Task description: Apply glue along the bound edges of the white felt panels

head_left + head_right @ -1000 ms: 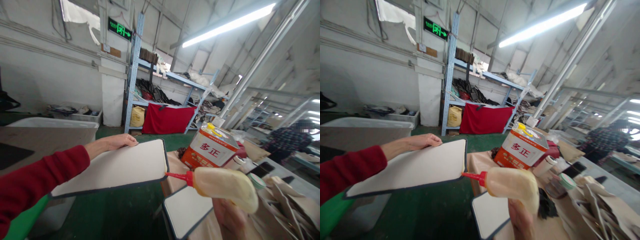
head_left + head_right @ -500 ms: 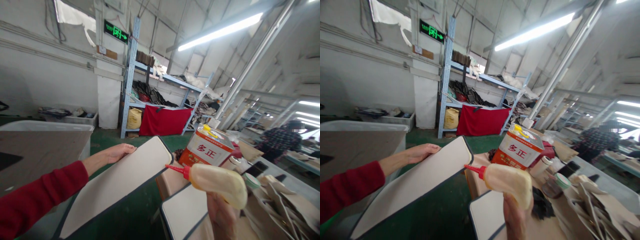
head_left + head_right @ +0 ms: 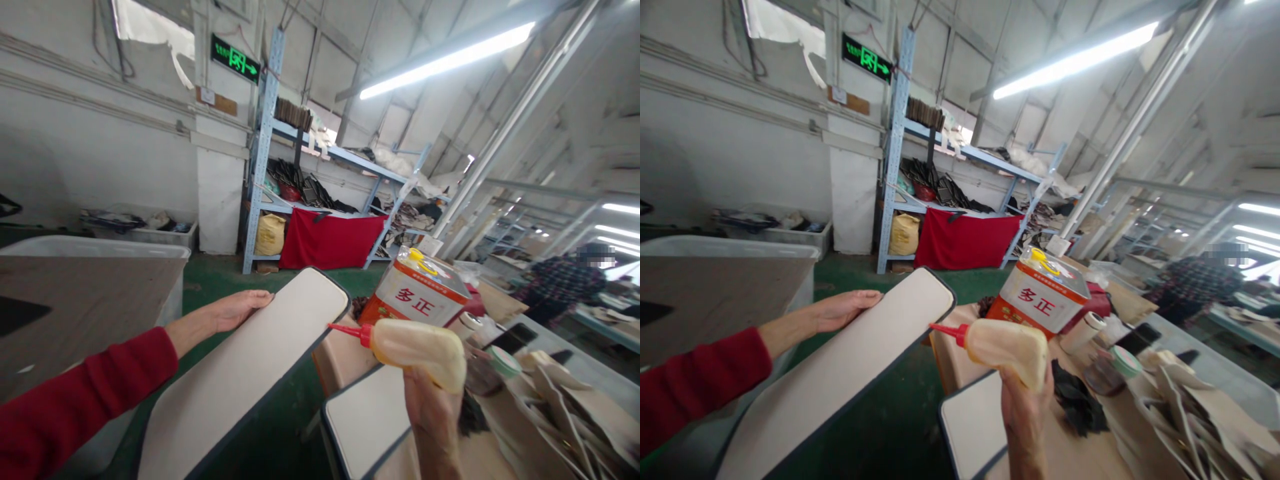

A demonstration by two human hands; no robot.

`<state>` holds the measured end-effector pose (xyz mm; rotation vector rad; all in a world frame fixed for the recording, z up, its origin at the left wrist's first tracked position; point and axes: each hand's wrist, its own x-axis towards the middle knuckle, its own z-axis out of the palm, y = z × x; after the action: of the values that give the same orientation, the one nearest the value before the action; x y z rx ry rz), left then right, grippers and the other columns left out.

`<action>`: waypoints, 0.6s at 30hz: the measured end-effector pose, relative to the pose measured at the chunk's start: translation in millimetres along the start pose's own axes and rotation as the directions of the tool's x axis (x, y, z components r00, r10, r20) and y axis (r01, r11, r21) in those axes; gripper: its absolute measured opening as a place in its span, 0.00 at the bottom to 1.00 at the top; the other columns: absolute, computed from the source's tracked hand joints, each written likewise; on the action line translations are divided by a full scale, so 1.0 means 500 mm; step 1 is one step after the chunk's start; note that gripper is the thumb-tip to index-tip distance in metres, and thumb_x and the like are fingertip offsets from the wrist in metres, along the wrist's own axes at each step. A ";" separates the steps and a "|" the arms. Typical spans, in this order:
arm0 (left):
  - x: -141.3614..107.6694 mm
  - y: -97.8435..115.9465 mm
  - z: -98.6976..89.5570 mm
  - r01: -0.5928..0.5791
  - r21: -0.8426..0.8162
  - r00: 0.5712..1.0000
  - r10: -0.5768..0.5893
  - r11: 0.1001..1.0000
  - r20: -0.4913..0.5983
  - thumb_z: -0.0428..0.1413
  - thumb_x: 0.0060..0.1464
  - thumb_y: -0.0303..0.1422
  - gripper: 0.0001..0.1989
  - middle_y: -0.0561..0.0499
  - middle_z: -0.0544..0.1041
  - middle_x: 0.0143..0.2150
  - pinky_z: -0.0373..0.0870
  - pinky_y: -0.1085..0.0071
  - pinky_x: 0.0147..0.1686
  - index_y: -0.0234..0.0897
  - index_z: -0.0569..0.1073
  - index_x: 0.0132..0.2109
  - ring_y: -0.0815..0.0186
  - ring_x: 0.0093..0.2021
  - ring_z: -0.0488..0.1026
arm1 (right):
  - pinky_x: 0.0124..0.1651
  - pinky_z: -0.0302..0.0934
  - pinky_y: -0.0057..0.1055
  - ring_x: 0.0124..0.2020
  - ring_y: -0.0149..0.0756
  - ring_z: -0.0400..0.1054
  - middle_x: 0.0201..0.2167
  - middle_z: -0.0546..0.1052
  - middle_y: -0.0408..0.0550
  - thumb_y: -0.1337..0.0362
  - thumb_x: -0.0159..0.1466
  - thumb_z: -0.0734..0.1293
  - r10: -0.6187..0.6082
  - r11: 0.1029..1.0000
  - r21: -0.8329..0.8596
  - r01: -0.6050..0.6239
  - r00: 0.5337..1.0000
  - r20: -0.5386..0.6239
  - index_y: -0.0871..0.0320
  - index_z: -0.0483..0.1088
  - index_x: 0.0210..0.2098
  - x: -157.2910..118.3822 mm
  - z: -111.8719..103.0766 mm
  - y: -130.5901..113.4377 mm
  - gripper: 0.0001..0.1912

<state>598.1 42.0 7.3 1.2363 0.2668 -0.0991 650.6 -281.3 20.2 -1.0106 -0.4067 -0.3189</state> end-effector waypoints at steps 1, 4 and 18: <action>-0.001 -0.001 -0.001 -0.001 -0.006 1.000 0.000 1.000 -0.006 0.66 0.39 0.38 0.17 0.56 0.72 0.25 0.66 0.74 0.27 0.34 0.67 0.29 0.70 0.25 0.70 | 0.46 0.64 0.30 0.38 0.32 0.69 0.39 0.75 0.40 0.71 0.44 0.74 0.000 1.000 -0.009 0.000 1.000 -0.004 0.52 0.68 0.45 0.001 -0.002 0.005 0.28; -0.004 -0.005 0.000 0.000 -0.025 1.000 -0.001 1.000 -0.031 0.66 0.39 0.37 0.16 0.56 0.72 0.24 0.67 0.74 0.26 0.35 0.67 0.28 0.70 0.24 0.70 | 0.42 0.64 0.29 0.35 0.30 0.69 0.38 0.75 0.41 0.69 0.45 0.74 0.004 1.000 -0.019 -0.005 1.000 -0.030 0.52 0.68 0.46 0.002 -0.009 0.018 0.28; -0.006 -0.008 0.005 0.050 -0.084 0.998 -0.053 0.995 -0.031 0.62 0.45 0.32 0.08 0.51 0.76 0.27 0.69 0.71 0.29 0.35 0.70 0.30 0.66 0.27 0.72 | 0.33 0.65 0.26 0.33 0.33 0.71 0.38 0.77 0.45 0.66 0.44 0.75 0.066 0.996 0.049 -0.068 0.997 0.041 0.52 0.68 0.48 -0.015 0.013 0.024 0.31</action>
<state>594.5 38.2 5.3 1.1493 0.3284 -0.1113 648.2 -269.2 10.5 -0.9806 -0.4138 -0.2271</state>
